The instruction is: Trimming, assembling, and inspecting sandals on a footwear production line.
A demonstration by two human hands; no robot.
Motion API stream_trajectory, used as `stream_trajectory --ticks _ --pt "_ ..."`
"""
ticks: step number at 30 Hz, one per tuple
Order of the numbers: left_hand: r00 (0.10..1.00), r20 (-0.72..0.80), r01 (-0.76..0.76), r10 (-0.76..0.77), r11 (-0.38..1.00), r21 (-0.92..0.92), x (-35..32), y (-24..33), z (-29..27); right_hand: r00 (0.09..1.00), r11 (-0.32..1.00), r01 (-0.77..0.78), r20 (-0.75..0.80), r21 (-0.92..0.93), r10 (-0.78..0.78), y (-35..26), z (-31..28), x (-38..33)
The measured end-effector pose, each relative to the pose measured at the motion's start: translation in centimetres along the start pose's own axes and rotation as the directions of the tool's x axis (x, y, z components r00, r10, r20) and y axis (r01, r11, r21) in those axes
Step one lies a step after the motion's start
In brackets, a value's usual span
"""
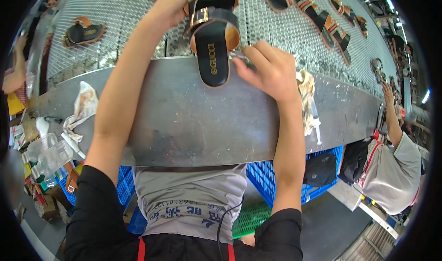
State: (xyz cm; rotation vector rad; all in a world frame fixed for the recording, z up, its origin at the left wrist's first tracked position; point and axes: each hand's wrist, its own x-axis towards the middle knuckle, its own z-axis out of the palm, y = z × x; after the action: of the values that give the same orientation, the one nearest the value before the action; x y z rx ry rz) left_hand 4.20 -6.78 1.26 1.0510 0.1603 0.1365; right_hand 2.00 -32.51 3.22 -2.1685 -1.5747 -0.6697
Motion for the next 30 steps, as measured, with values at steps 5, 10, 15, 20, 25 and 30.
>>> stream_trajectory --ticks 5,10,15,20,25,30 --pt "0.957 -0.124 -0.265 0.261 0.964 -0.009 -4.7 5.6 -0.7 0.975 0.961 -0.131 -0.144 0.242 0.169 -3.1 -2.4 2.9" --pt "0.815 -0.430 -0.522 0.389 0.815 -0.252 -16.7 7.4 2.3 0.614 0.321 -0.460 0.036 0.828 0.789 -7.4 -5.1 3.4" --pt "0.902 -0.418 -0.365 0.105 0.704 -0.609 -34.1 6.3 4.6 0.607 0.220 -0.475 0.136 0.852 0.783 -14.9 -8.2 1.4" --pt "0.929 0.322 0.099 0.181 0.718 -0.689 -45.7 1.7 2.5 0.710 0.383 -0.616 0.274 0.689 0.649 -21.4 -10.8 -2.4" --pt "0.749 0.282 0.654 -0.599 0.736 -0.173 -48.2 0.6 5.3 0.892 0.613 -0.392 0.447 0.686 0.070 -26.2 -9.0 -2.9" --pt "0.841 0.454 0.525 -0.293 0.642 -0.558 -48.7 -2.4 2.9 0.871 0.532 -0.473 0.282 0.702 0.402 -26.1 -7.2 -3.5"
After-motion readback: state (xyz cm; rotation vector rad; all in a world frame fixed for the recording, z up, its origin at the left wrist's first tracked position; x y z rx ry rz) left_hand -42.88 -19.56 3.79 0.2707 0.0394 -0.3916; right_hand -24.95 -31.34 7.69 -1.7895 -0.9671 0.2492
